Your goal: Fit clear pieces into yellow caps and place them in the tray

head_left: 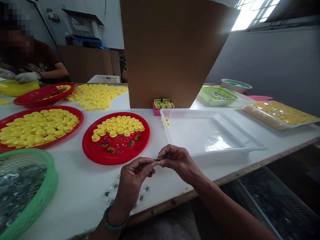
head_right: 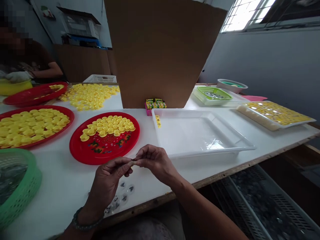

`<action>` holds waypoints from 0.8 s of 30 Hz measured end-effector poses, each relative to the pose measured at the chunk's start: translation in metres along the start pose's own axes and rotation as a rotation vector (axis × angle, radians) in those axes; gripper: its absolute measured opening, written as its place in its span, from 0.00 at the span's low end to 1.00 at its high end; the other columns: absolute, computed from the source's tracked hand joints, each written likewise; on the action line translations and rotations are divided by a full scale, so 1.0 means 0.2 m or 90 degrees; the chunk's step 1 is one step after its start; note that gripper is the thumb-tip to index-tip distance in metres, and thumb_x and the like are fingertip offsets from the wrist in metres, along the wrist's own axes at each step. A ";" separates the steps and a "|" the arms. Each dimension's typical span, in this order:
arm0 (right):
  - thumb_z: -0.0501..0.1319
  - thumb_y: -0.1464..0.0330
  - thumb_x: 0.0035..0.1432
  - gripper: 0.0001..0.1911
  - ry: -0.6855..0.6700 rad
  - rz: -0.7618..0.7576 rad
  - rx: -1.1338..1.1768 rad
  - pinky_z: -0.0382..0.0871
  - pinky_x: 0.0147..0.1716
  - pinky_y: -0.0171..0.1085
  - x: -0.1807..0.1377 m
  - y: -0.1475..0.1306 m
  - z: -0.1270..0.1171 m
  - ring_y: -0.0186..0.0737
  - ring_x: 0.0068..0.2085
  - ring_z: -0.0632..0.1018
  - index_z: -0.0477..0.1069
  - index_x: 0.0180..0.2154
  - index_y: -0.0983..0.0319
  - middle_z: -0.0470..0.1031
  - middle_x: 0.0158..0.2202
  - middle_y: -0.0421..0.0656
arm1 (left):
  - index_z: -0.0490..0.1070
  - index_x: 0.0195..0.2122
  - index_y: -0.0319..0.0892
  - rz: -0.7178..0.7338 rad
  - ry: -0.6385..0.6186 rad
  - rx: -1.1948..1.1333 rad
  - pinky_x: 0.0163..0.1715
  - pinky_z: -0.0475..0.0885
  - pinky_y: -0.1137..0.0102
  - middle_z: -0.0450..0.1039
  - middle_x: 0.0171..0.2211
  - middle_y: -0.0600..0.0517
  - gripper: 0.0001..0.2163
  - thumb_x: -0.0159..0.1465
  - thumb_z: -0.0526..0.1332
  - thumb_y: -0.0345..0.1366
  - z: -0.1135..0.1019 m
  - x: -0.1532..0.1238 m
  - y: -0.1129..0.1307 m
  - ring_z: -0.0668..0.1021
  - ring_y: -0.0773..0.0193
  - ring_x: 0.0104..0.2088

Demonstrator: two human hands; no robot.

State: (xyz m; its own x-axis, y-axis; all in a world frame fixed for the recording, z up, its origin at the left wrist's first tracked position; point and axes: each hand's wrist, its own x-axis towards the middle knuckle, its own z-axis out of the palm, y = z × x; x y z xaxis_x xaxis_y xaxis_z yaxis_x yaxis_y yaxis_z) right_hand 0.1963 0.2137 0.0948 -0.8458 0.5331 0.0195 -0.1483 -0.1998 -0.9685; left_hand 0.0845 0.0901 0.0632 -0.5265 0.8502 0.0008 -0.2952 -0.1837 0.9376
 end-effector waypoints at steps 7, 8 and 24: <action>0.70 0.70 0.45 0.10 0.019 -0.049 -0.051 0.71 0.31 0.33 -0.02 0.01 0.13 0.32 0.30 0.75 0.70 0.30 0.63 0.73 0.28 0.39 | 0.76 0.37 0.42 -0.007 0.012 -0.031 0.31 0.70 0.75 0.76 0.31 0.51 0.07 0.57 0.67 0.34 -0.10 -0.08 0.04 0.75 0.66 0.30; 0.69 0.70 0.46 0.10 0.014 -0.056 -0.089 0.70 0.31 0.33 -0.02 0.00 0.13 0.32 0.31 0.74 0.70 0.31 0.63 0.73 0.29 0.39 | 0.76 0.37 0.42 -0.009 0.011 -0.028 0.32 0.71 0.75 0.76 0.32 0.51 0.07 0.57 0.66 0.34 -0.11 -0.08 0.04 0.76 0.66 0.31; 0.61 0.77 0.51 0.28 -0.051 -0.148 -0.354 0.70 0.36 0.36 0.01 0.01 0.16 0.33 0.33 0.73 0.53 0.51 0.56 0.73 0.34 0.39 | 0.76 0.37 0.41 0.031 0.037 0.181 0.31 0.74 0.71 0.76 0.33 0.49 0.09 0.56 0.67 0.37 -0.19 -0.05 0.10 0.76 0.62 0.31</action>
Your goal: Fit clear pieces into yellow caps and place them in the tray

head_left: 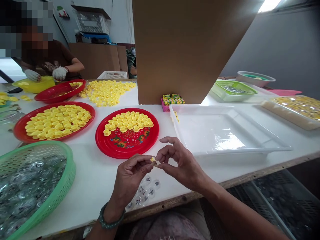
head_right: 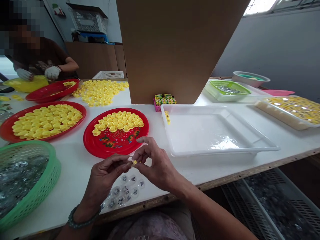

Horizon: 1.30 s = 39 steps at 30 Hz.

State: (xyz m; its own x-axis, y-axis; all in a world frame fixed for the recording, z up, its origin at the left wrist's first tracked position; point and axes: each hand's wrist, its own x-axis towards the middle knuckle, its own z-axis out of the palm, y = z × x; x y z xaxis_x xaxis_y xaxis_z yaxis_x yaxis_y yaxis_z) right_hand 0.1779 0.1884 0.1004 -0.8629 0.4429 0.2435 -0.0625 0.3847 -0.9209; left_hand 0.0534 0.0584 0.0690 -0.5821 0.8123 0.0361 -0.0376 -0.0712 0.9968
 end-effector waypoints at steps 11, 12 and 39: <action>0.63 0.72 0.54 0.16 0.129 -0.118 -0.202 0.70 0.38 0.36 -0.05 0.12 0.10 0.36 0.37 0.73 0.64 0.45 0.57 0.71 0.39 0.43 | 0.74 0.35 0.40 -0.002 0.056 -0.060 0.40 0.72 0.71 0.76 0.35 0.50 0.07 0.56 0.67 0.34 0.06 0.03 -0.03 0.76 0.62 0.38; 0.62 0.72 0.55 0.15 0.140 -0.141 -0.235 0.70 0.37 0.36 -0.05 0.13 0.11 0.37 0.37 0.73 0.65 0.45 0.58 0.72 0.39 0.43 | 0.74 0.35 0.40 -0.016 0.053 -0.085 0.39 0.72 0.72 0.76 0.35 0.50 0.07 0.56 0.66 0.34 0.06 0.04 -0.04 0.76 0.62 0.37; 0.62 0.68 0.54 0.09 0.171 0.047 -0.253 0.69 0.30 0.35 -0.23 0.39 0.04 0.36 0.30 0.72 0.68 0.39 0.58 0.72 0.33 0.42 | 0.72 0.41 0.36 0.032 -0.019 0.889 0.40 0.68 0.65 0.69 0.42 0.41 0.12 0.55 0.65 0.32 -0.20 1.04 -0.28 0.74 0.51 0.42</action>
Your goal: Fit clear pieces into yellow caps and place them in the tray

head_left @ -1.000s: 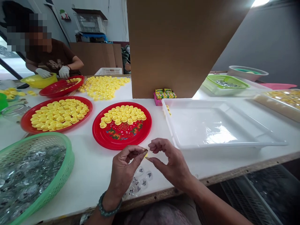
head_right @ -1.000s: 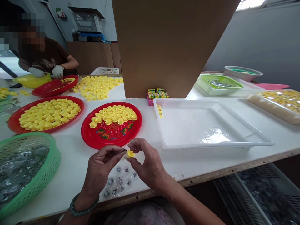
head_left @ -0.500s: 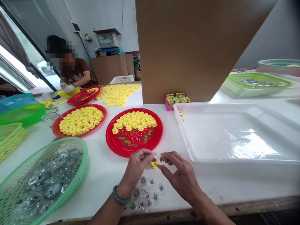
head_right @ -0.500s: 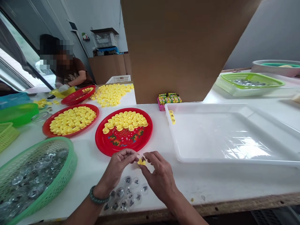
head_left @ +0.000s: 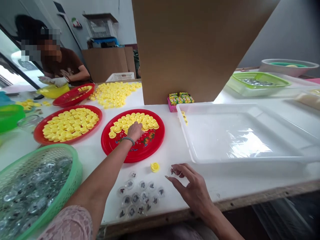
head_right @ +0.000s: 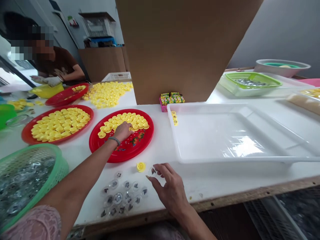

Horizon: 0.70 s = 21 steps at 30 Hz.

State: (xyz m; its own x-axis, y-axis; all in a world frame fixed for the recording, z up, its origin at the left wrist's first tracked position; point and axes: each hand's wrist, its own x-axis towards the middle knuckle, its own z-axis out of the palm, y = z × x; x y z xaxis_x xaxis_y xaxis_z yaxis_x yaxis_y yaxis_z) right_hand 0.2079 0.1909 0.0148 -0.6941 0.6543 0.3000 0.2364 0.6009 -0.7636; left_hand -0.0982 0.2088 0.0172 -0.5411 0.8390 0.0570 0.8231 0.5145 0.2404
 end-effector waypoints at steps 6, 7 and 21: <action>0.63 0.66 0.55 0.10 -0.070 0.011 -0.044 0.68 0.33 0.35 0.06 0.06 0.04 0.37 0.33 0.74 0.70 0.40 0.59 0.73 0.35 0.43 | 0.71 0.42 0.39 0.069 0.099 -0.094 0.39 0.67 0.68 0.71 0.39 0.46 0.09 0.61 0.58 0.35 -0.05 -0.24 0.07 0.74 0.57 0.39; 0.63 0.66 0.54 0.10 -0.098 0.008 -0.058 0.68 0.32 0.34 0.08 0.06 0.06 0.37 0.33 0.74 0.70 0.40 0.60 0.73 0.35 0.43 | 0.72 0.39 0.40 0.093 0.119 -0.143 0.37 0.67 0.69 0.72 0.36 0.48 0.07 0.61 0.58 0.34 -0.06 -0.32 0.09 0.74 0.59 0.36; 0.60 0.74 0.56 0.10 -0.296 -0.095 -0.202 0.65 0.37 0.32 0.25 0.05 0.25 0.37 0.38 0.75 0.74 0.40 0.61 0.75 0.36 0.44 | 0.77 0.38 0.42 -0.077 -0.053 -0.500 0.34 0.70 0.69 0.78 0.33 0.49 0.12 0.60 0.55 0.27 0.16 -0.85 0.19 0.78 0.60 0.33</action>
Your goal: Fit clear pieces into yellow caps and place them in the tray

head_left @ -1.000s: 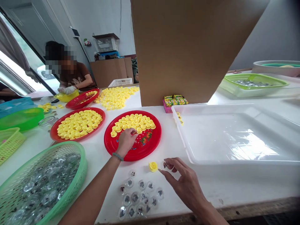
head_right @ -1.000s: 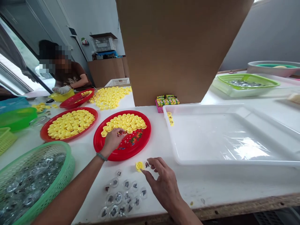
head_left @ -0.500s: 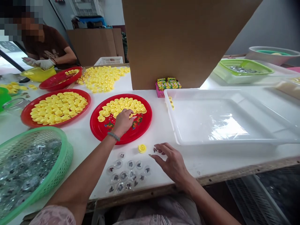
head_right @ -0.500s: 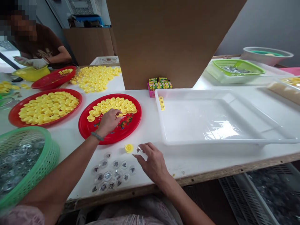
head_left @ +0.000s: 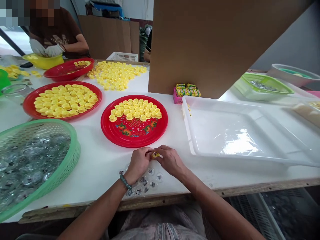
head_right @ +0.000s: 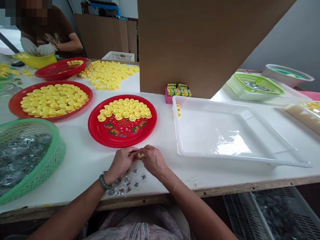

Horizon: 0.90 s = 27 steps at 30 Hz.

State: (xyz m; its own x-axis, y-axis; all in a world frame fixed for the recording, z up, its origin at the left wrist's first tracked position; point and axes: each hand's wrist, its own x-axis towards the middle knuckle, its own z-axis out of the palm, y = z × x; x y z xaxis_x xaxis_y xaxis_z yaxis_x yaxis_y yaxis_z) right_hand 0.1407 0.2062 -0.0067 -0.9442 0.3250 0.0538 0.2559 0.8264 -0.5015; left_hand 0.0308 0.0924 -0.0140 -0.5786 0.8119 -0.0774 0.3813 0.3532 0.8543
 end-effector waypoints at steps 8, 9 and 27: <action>0.60 0.75 0.54 0.05 -0.086 -0.011 -0.149 0.58 0.27 0.32 0.04 0.00 -0.01 0.36 0.31 0.73 0.74 0.31 0.62 0.73 0.29 0.42 | 0.74 0.38 0.38 -0.075 -0.012 -0.263 0.31 0.72 0.69 0.77 0.31 0.47 0.11 0.56 0.62 0.38 0.05 0.01 -0.10 0.78 0.58 0.32; 0.60 0.74 0.54 0.04 -0.097 -0.010 -0.151 0.57 0.27 0.32 0.04 0.00 -0.02 0.35 0.31 0.73 0.74 0.30 0.62 0.73 0.29 0.42 | 0.73 0.37 0.38 -0.077 -0.003 -0.269 0.30 0.72 0.69 0.76 0.31 0.47 0.12 0.54 0.63 0.39 0.05 0.01 -0.10 0.77 0.58 0.31; 0.65 0.66 0.51 0.17 0.024 0.090 0.028 0.65 0.31 0.31 -0.04 0.02 -0.01 0.34 0.31 0.74 0.73 0.44 0.63 0.75 0.38 0.44 | 0.72 0.31 0.39 -0.158 0.022 -0.390 0.29 0.74 0.69 0.75 0.26 0.49 0.11 0.48 0.68 0.37 0.10 0.00 -0.12 0.77 0.60 0.28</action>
State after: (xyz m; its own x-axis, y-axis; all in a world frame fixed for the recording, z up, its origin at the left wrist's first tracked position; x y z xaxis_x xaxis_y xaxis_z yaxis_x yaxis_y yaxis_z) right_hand 0.1489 0.2080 -0.0081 -0.8906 0.4546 0.0121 0.3755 0.7501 -0.5443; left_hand 0.0349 0.0933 -0.0454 -0.6226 0.7216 -0.3027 -0.2399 0.1921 0.9516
